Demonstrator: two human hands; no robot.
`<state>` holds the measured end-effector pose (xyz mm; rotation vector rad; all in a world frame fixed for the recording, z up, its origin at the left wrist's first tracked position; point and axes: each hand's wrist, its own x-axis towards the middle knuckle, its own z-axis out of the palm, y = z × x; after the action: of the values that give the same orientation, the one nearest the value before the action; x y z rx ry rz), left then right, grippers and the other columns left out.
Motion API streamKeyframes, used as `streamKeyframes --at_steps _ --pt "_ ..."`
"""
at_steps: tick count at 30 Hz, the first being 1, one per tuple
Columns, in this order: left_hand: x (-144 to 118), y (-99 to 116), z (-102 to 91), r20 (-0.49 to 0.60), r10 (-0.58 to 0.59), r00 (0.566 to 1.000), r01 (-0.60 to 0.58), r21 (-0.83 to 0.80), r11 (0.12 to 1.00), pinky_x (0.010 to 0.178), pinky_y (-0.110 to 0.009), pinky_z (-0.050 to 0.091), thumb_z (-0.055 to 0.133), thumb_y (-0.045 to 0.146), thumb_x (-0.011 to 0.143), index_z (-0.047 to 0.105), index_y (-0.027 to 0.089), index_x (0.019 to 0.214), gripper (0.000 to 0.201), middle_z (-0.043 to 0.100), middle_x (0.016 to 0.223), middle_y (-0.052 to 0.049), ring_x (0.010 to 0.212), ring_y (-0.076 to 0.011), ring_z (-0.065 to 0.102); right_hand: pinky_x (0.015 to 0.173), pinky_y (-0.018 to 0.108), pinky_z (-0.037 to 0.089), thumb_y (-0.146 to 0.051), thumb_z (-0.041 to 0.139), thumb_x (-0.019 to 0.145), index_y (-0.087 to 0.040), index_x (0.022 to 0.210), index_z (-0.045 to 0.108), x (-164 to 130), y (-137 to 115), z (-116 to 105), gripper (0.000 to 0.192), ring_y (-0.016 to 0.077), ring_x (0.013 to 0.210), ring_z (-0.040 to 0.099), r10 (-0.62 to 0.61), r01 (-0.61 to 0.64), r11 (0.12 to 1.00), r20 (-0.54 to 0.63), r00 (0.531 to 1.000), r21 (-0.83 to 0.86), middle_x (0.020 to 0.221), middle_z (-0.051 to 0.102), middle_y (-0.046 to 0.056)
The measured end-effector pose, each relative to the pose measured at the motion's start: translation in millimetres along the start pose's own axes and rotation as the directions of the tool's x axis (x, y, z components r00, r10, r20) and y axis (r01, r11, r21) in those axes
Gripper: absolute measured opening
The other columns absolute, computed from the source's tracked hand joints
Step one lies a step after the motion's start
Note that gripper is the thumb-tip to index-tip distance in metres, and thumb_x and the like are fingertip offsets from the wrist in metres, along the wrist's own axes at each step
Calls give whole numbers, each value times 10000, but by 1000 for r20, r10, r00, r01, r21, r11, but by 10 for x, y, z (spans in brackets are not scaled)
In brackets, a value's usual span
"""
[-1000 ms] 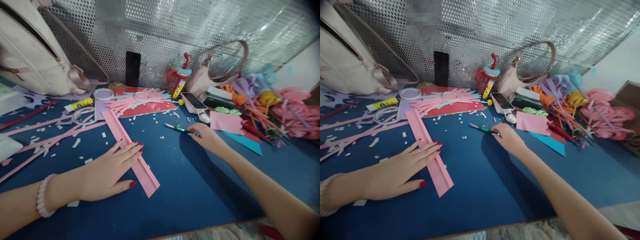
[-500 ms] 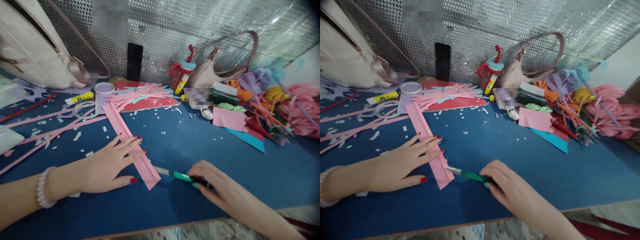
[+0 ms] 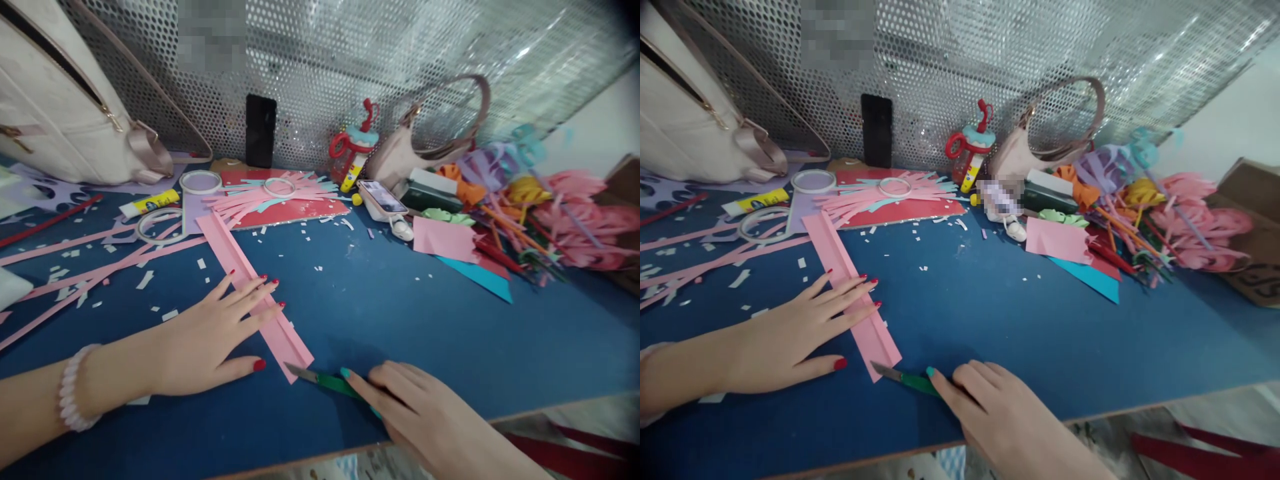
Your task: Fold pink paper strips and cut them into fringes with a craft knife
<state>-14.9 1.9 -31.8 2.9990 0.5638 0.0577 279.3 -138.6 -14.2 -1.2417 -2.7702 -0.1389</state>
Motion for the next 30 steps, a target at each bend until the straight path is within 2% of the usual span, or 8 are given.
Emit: streamKeyframes --at_steps 5,9,13,20,30 --pt "23 -4 -10 -22 87 996 -88 -16 996 1145 -422 24 376 462 980 237 182 1484 593 264 1529 -70 1408 -240 235 652 316 509 -120 221 963 -93 1266 518 -16 -20 -19 425 172 752 596 1 1 999 63 998 -39 844 606 56" --pt "24 -10 -3 -21 138 990 -139 -38 990 1151 -382 1 415 419 976 228 197 1488 589 272 1528 -50 1397 -218 265 656 330 498 -83 256 931 -57 1314 474 -51 -14 -12 442 182 740 583 -24 29 998 104 994 -54 832 597 63" --pt "10 -11 6 -31 165 986 -166 -38 985 1150 -344 -37 435 407 972 239 193 1486 590 258 1533 -40 1395 -200 271 648 324 485 -33 296 878 -107 1356 442 -64 -13 -30 506 180 742 581 -24 26 1000 140 990 -15 853 599 54" --pt "44 55 -123 39 221 975 -215 -112 970 1154 -324 112 478 389 957 301 178 1465 577 291 1517 -41 1391 -200 283 591 317 459 -30 387 814 -121 1312 484 -28 -42 -64 516 174 673 559 -11 12 1000 126 992 -12 788 595 30" --pt "45 88 -159 52 223 973 -207 -218 954 1161 -325 149 460 396 968 267 189 1479 584 304 1509 -46 1384 -193 298 632 302 462 14 429 715 -145 1265 518 -51 -40 -83 579 151 704 562 23 -16 996 75 997 -84 830 616 4"
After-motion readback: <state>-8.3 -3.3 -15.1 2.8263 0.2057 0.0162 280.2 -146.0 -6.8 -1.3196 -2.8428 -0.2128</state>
